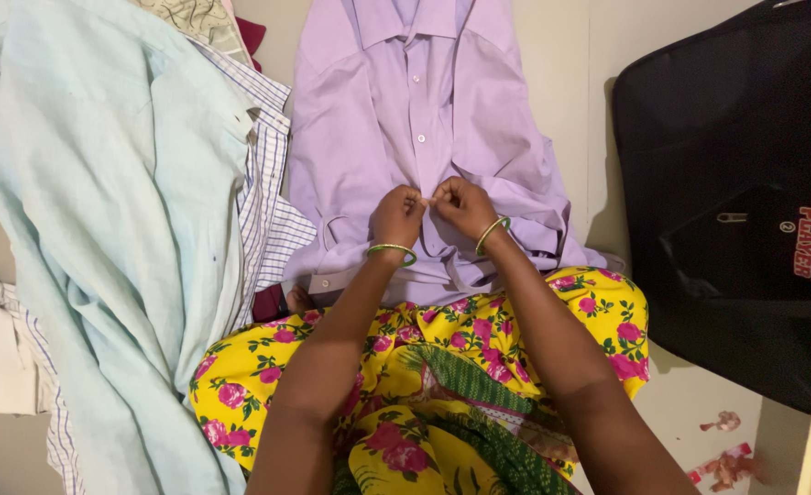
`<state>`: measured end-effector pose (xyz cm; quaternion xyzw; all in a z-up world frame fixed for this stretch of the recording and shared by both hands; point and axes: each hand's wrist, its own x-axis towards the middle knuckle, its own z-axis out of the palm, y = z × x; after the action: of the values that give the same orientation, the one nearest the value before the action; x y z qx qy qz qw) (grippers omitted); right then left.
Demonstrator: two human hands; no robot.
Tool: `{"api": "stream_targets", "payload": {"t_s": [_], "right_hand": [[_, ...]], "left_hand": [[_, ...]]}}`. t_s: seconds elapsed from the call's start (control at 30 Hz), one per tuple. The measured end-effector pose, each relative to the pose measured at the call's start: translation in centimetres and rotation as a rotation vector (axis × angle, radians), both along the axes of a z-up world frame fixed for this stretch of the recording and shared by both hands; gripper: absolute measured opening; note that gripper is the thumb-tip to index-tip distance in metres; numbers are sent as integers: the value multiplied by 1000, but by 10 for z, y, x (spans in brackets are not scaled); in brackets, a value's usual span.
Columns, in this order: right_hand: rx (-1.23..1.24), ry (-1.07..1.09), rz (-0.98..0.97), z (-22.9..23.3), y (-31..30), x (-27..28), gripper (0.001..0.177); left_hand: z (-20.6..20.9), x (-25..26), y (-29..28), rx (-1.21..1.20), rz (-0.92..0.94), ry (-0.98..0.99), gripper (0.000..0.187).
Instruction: The person sits on the floor and buttons a light purple long-sleeved shirt laid out in front of them. They fasten the cuff buttons first, then proceed to button the placket from bottom to top, and finally button the collar. The shirt remains on the floor throughout the task.
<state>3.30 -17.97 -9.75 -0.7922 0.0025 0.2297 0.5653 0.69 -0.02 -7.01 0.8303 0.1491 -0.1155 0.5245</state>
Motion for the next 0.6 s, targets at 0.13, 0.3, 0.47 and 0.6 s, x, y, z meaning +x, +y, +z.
{"api": "stream_targets", "payload": {"t_s": [0.13,0.3,0.47,0.6], "right_hand": [[0,26,-11,1,0,1,13],[12,35,-23,2,1,1,11],[45,53,-52,-3,1,0,9],[43,45,-58,-2,2,-1,9]], "left_hand": [[5,1,-2,34,7,-41,14],[11,3,0,3,-11,-5,12],[11,1,-2,66,-10,-133,10],[11,0,-1,134,-19,-161,12]]}}
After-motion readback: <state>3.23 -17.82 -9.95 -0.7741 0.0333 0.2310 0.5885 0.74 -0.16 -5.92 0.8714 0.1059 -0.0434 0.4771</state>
